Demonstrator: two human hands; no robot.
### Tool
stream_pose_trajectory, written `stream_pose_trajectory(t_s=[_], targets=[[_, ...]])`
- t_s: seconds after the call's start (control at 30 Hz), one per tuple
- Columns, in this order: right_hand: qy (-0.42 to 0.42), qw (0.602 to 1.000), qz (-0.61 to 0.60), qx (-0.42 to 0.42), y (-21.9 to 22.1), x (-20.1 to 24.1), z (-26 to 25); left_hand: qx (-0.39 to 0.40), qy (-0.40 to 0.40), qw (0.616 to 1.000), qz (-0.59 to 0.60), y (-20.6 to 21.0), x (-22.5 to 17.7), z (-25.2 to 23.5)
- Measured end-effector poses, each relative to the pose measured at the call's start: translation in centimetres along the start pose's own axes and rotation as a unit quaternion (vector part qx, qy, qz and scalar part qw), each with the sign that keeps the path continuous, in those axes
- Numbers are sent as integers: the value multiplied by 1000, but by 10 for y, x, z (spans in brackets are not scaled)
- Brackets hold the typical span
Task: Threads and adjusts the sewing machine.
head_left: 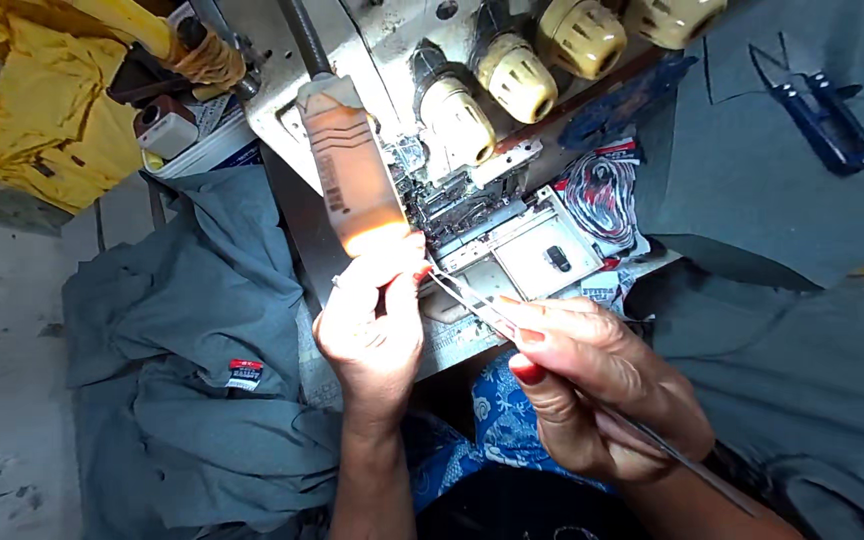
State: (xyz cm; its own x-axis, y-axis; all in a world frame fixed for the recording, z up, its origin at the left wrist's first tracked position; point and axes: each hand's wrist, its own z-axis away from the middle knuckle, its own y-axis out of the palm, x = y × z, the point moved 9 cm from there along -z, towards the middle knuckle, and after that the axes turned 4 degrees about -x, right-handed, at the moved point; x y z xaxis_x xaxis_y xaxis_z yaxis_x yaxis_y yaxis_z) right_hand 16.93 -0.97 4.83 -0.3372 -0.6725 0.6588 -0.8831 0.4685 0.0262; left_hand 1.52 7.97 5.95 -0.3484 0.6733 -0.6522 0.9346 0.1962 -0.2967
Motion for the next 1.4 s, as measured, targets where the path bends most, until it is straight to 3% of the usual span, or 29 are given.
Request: stream_pose_trajectory(t_s=[0.13,0.23,0.37,0.5,0.6,0.73,0.9,1.03,1.13,1.27,1.4], targets=[[4,999,30,-11,-7,-6,4,-25,-36,999,32,-9,0,1],[16,998,53,-21,-22,-12,4,11,-34,996,82,-15,-26,10],[80,993,-81,-30,-35,-28,-5,70,-68,985,140,1,-43,39],[150,969,-175,89,4,-26,-5,47,-78,989,113,3,-32,52],[198,938,-233,163,34,-24,2,-16,-129,981,141,-6,-22,49],[236,936,-211,155,45,-35,12,-34,-241,932,269,-2,5,56],[236,949,-160,134,42,-41,18,-58,-365,839,400,7,23,71],[273,939,-170,122,41,-46,23,-76,-349,777,518,-5,29,72],[292,932,-181,118,41,-48,26,-39,-286,813,506,-9,27,70],[302,928,-189,109,40,-49,29,-31,-286,846,449,0,28,82],[303,925,-204,108,42,-47,29,0,-300,839,454,17,27,87]])
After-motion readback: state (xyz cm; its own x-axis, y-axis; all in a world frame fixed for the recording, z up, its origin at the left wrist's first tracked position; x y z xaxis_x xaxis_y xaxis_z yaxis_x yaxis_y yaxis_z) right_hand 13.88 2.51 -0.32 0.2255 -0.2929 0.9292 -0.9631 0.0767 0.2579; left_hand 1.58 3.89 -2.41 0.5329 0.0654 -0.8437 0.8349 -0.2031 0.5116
